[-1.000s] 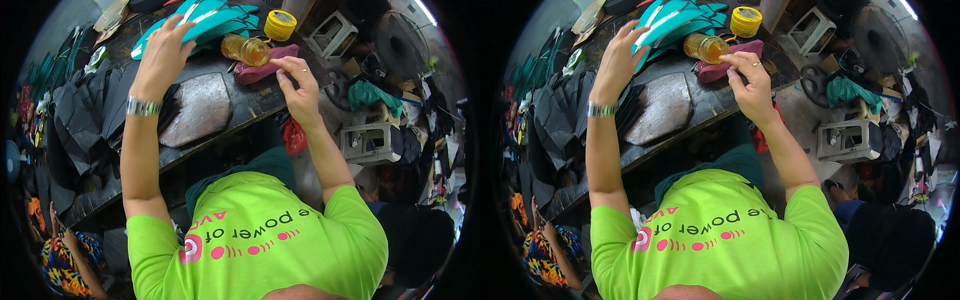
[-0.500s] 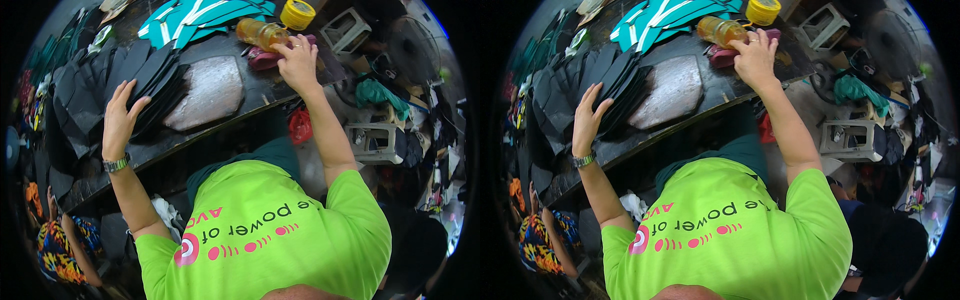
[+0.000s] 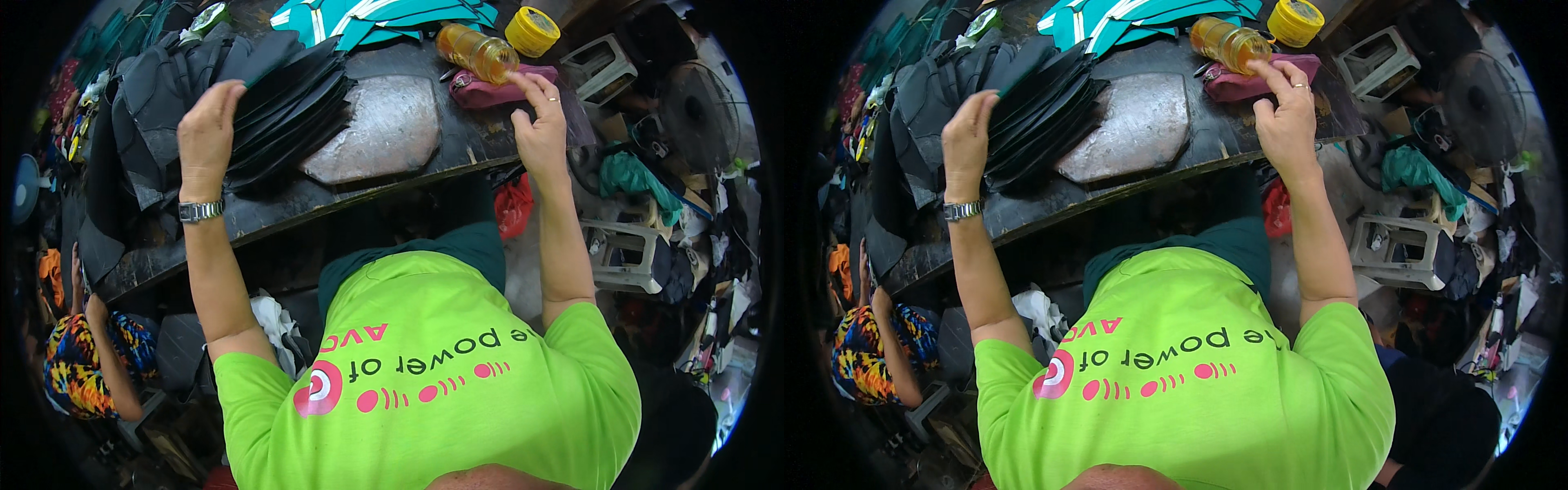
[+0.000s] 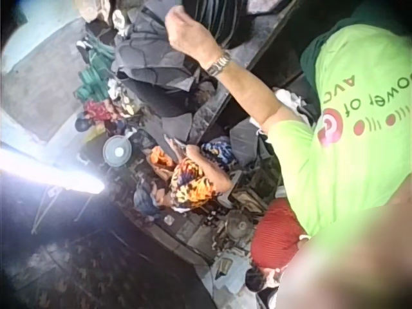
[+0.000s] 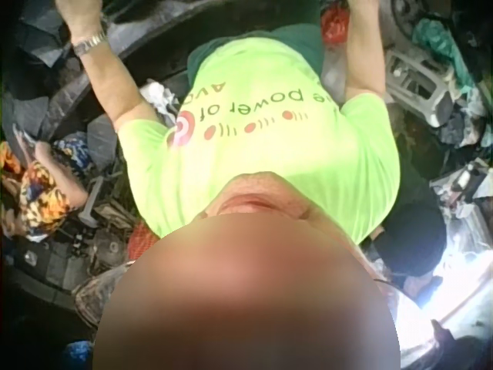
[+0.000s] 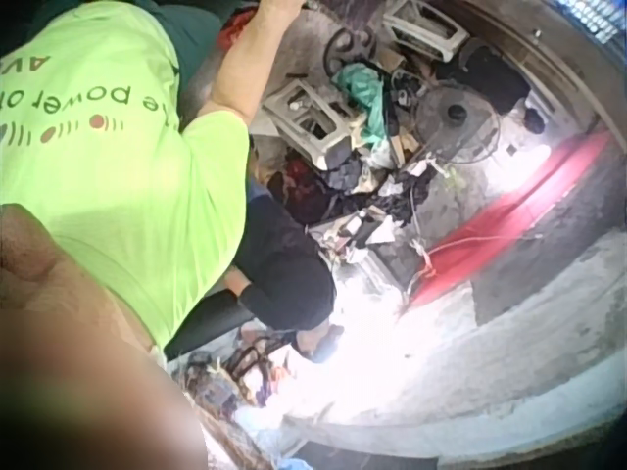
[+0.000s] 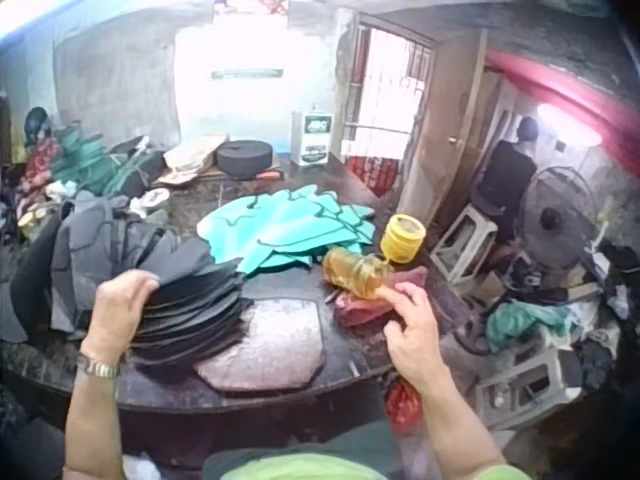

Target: The person repeatedly picks teal and black sandal parts from a table, aligns them, and presses them together by hand. They handle each pair one at a time, flip them over, and place the assembled units back on the table.

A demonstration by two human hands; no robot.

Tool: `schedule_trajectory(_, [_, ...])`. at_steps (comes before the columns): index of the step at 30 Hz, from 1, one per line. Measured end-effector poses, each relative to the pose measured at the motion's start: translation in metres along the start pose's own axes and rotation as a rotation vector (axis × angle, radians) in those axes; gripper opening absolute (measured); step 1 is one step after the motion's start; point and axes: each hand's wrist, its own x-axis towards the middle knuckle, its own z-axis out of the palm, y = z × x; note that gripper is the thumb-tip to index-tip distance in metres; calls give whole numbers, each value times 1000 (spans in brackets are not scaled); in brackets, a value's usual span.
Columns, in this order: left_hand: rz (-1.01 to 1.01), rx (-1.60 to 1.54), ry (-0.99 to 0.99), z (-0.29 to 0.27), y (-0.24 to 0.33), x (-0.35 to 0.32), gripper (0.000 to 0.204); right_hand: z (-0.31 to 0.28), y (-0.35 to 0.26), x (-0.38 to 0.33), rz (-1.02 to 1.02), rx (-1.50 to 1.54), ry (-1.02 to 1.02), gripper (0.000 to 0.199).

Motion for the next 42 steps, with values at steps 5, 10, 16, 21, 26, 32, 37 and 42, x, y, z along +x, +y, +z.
schedule_trajectory(5, [-18,110,556,-49,49,11,19,-13,-54,-5,10,661,236,59])
schedule_trajectory(10, [-20,-216,257,-26,92,-11,19,-13,-91,-20,-173,862,230,77])
schedule_trajectory(16, [-223,-202,-170,74,88,-59,16,66,-80,-44,137,525,-318,80])
schedule_trajectory(21, [94,54,-73,83,96,-83,24,90,-67,-57,-116,244,-250,84])
schedule_trajectory(26, [72,-298,-277,87,102,-60,36,93,-67,-59,-85,262,-224,84])
schedule_trajectory(32, [97,-177,-382,114,109,-36,30,96,-68,-63,-63,314,-182,84])
schedule_trajectory(37, [-173,-365,-507,124,107,-38,22,97,-66,-64,-73,292,-167,83])
schedule_trajectory(42, [-75,-386,-424,123,94,-41,21,100,-66,-65,-80,264,-150,79])
